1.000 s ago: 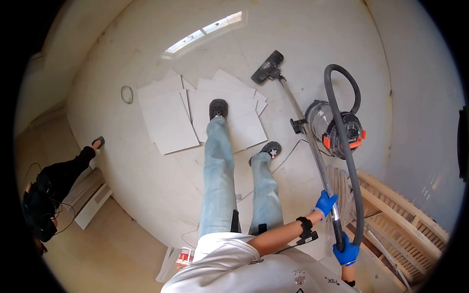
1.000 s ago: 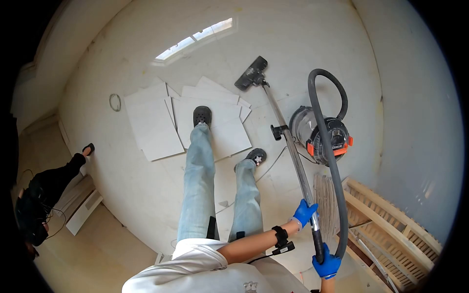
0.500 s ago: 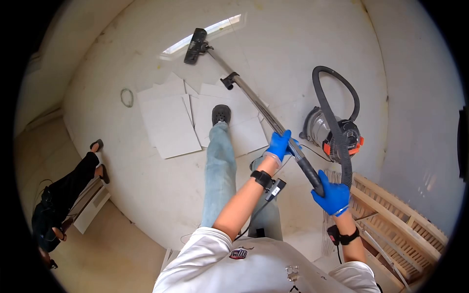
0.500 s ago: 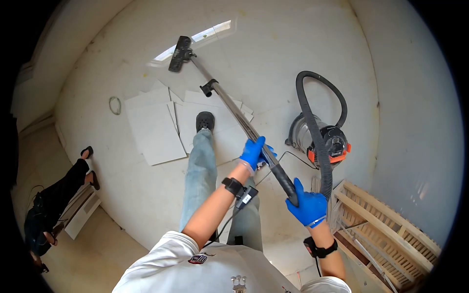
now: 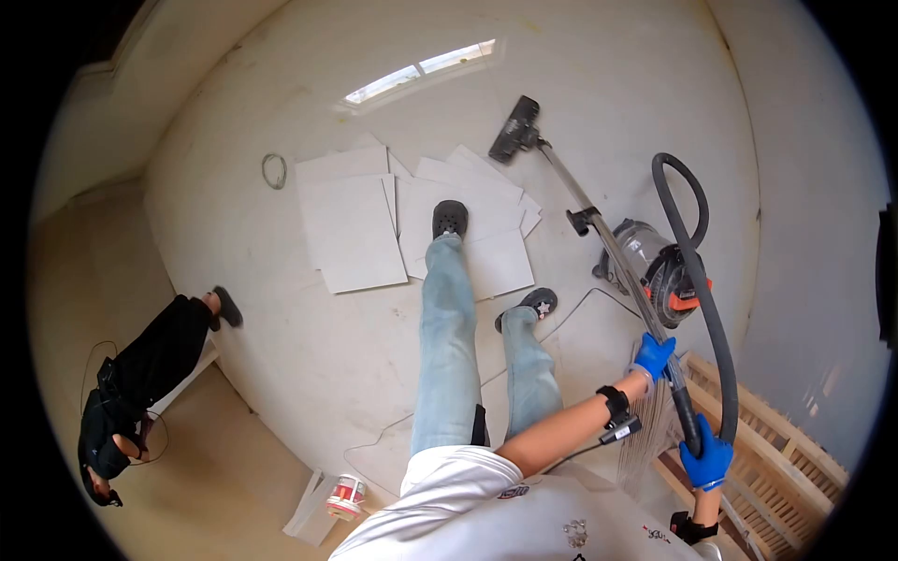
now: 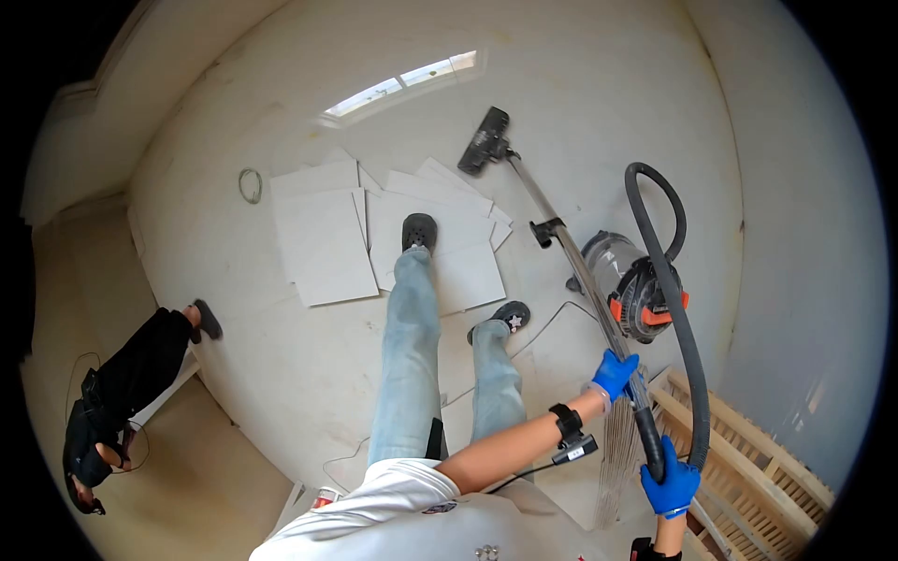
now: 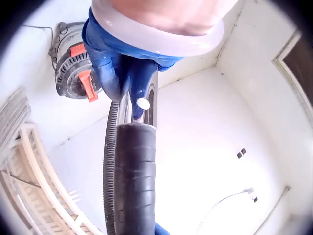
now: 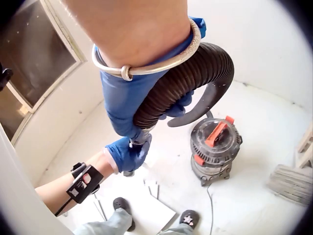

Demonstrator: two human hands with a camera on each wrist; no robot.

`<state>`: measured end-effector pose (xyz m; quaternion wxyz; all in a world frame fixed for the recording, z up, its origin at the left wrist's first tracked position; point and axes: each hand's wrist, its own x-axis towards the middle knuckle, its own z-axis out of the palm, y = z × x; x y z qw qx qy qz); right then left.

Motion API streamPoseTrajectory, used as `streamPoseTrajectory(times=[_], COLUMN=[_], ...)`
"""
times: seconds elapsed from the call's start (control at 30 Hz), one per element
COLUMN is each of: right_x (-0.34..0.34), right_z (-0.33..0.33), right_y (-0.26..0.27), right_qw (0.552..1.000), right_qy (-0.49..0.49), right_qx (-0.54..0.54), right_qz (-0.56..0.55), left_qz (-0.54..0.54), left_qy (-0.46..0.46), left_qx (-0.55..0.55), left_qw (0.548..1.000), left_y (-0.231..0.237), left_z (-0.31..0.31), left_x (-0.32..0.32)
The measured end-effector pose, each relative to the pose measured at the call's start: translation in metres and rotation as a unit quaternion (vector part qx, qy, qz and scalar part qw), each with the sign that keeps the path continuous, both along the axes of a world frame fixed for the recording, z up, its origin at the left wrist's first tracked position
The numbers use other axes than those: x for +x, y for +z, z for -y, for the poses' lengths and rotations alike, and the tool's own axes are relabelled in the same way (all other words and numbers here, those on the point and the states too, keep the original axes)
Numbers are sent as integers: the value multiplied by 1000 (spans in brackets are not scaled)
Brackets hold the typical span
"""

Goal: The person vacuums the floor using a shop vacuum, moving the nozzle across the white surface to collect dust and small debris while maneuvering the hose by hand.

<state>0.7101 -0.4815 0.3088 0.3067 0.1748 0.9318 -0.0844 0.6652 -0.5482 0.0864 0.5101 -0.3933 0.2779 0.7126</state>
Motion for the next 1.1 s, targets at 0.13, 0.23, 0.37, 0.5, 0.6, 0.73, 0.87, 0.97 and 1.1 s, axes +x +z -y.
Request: streamPoseTrajectory(times=[0.13, 0.23, 0.37, 0.5, 0.6, 0.73, 0.87, 0.97, 1.1], right_x=[-21, -66, -160, -314, -377, -442, -456, -438, -380], right_z=[0, 19, 62, 176, 245, 325, 335, 307, 232], right_y=[-6, -24, -75, -141, -177, -197, -181, -145, -71], right_qw=[999, 998, 987, 964, 963, 967, 968, 982, 984], right_qy=[34, 52, 137, 205, 201, 178, 162, 124, 125], right_qx=[-13, -37, -75, -137, -162, -163, -163, -133, -78], right_qz=[-27, -24, -43, -97, -79, -79, -102, -61, -102], left_qz=[22, -24, -111, -100, -107, -91, -99, -89, -194], left_qy=[23, 82, 83, 130, 150, 131, 100, 109, 43], left_qx=[-19, -40, -150, -154, -195, -233, -215, -156, -257], left_qw=[999, 996, 979, 974, 963, 959, 966, 978, 946], left_y=[15, -5, -44, -93, -125, -127, -119, -115, -119], left_z=[12, 38, 113, 261, 358, 436, 446, 399, 252], left_x=[-39, -76, -180, -335, -409, -479, -491, -460, -353])
